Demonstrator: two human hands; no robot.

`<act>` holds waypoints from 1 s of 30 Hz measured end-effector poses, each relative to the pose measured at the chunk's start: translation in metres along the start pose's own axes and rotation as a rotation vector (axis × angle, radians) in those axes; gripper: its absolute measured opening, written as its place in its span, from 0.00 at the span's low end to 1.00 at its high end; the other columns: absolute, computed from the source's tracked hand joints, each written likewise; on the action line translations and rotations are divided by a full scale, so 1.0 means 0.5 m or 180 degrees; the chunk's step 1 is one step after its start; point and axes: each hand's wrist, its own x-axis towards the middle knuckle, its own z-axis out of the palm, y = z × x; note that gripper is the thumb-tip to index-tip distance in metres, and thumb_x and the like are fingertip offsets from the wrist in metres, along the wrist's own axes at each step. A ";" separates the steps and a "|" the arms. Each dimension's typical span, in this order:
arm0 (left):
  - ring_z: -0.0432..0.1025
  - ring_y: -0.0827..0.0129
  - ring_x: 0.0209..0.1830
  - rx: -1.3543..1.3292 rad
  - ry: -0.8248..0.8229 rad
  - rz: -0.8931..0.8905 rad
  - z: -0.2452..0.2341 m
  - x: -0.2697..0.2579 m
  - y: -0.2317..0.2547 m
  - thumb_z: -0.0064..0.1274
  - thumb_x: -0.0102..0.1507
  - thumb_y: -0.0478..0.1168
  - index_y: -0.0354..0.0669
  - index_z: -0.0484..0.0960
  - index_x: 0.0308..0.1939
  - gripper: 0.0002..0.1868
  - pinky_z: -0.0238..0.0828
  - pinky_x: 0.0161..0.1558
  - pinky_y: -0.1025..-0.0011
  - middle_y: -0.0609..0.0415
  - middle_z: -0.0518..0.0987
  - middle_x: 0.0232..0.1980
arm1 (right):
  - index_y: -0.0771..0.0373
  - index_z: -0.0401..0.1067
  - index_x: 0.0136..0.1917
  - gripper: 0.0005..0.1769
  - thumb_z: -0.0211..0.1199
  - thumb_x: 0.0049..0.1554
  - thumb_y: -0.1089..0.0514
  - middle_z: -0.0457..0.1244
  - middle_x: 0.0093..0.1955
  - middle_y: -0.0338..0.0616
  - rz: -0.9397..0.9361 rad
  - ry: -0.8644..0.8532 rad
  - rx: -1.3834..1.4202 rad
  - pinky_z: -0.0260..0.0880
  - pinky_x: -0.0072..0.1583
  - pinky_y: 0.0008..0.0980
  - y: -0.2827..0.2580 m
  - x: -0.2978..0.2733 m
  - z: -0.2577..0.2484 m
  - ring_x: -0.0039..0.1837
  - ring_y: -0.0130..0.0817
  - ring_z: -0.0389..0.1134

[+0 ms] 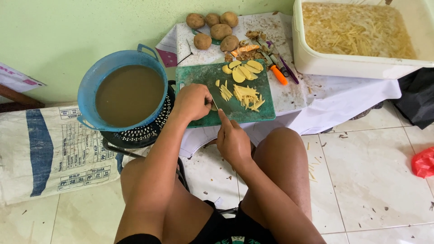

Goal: Slicing peeled potatoes into thin julienne strips using a knife on a cutting board.

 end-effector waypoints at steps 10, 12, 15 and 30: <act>0.79 0.50 0.42 0.0145 -0.0024 0.0006 0.023 0.007 -0.022 0.59 0.59 0.39 0.44 0.88 0.32 0.05 0.78 0.45 0.55 0.48 0.85 0.36 | 0.58 0.64 0.76 0.29 0.49 0.62 0.64 0.66 0.41 0.56 0.0036 0.0025 0.0071 0.68 0.29 0.46 0.022 -0.034 -0.015 0.33 0.53 0.69; 0.79 0.52 0.36 0.0035 0.0029 0.0043 0.030 0.006 -0.027 0.57 0.58 0.36 0.43 0.87 0.28 0.06 0.77 0.40 0.58 0.48 0.83 0.31 | 0.58 0.65 0.76 0.29 0.50 0.62 0.64 0.66 0.40 0.53 -0.0020 0.0049 -0.0006 0.67 0.28 0.45 0.028 -0.031 -0.015 0.31 0.51 0.68; 0.78 0.53 0.35 -0.0008 0.0075 0.0087 0.015 0.007 -0.016 0.57 0.59 0.36 0.42 0.87 0.28 0.06 0.77 0.40 0.59 0.48 0.83 0.30 | 0.59 0.66 0.75 0.29 0.51 0.61 0.65 0.66 0.40 0.55 -0.0016 0.0083 0.0131 0.68 0.29 0.45 0.013 -0.029 -0.015 0.32 0.52 0.69; 0.77 0.55 0.32 0.0044 0.0038 0.0146 0.009 0.001 -0.011 0.59 0.57 0.35 0.42 0.85 0.24 0.06 0.76 0.37 0.61 0.48 0.81 0.27 | 0.53 0.64 0.77 0.30 0.50 0.61 0.61 0.65 0.41 0.52 -0.0039 0.0053 -0.0174 0.70 0.33 0.54 0.005 -0.031 -0.005 0.34 0.58 0.69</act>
